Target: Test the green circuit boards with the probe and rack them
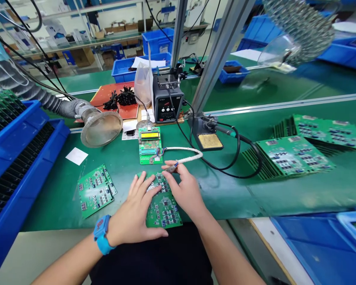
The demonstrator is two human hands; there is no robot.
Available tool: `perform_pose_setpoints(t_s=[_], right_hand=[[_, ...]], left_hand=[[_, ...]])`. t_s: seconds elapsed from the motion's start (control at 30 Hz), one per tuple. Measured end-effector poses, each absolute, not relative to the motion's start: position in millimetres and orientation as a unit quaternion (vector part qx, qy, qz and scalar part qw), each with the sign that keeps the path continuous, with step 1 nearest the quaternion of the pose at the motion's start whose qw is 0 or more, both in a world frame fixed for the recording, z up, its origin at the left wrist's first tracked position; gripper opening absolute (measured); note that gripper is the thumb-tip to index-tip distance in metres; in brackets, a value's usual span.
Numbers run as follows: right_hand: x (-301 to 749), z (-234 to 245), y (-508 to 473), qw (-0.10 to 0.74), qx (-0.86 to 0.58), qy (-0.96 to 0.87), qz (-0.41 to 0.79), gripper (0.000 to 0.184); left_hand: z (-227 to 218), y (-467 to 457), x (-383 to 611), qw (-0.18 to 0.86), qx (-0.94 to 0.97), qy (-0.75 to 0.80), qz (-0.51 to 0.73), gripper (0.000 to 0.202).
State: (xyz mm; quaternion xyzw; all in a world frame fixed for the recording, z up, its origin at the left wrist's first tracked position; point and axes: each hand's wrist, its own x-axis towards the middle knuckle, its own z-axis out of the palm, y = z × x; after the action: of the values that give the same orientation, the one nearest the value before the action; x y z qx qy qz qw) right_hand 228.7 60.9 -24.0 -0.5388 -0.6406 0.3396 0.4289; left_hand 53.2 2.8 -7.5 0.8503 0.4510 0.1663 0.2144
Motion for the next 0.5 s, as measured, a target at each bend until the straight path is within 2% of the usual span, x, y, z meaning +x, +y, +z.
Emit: perform_pose_setpoints(t_s=[0.33, 0.5], right_hand=[[227.5, -25.4, 61.9, 0.401, -0.539, -0.676, 0.302, 0.023], [224.2, -33.4, 65.7, 0.431, -0.538, -0.668, 0.282, 0.019]], left_hand=[[-7.1, 5.1, 53.3, 0.224, 0.848, 0.451, 0.168, 0.100], [-9.6, 4.7, 53.3, 0.214, 0.850, 0.447, 0.177, 0.099]])
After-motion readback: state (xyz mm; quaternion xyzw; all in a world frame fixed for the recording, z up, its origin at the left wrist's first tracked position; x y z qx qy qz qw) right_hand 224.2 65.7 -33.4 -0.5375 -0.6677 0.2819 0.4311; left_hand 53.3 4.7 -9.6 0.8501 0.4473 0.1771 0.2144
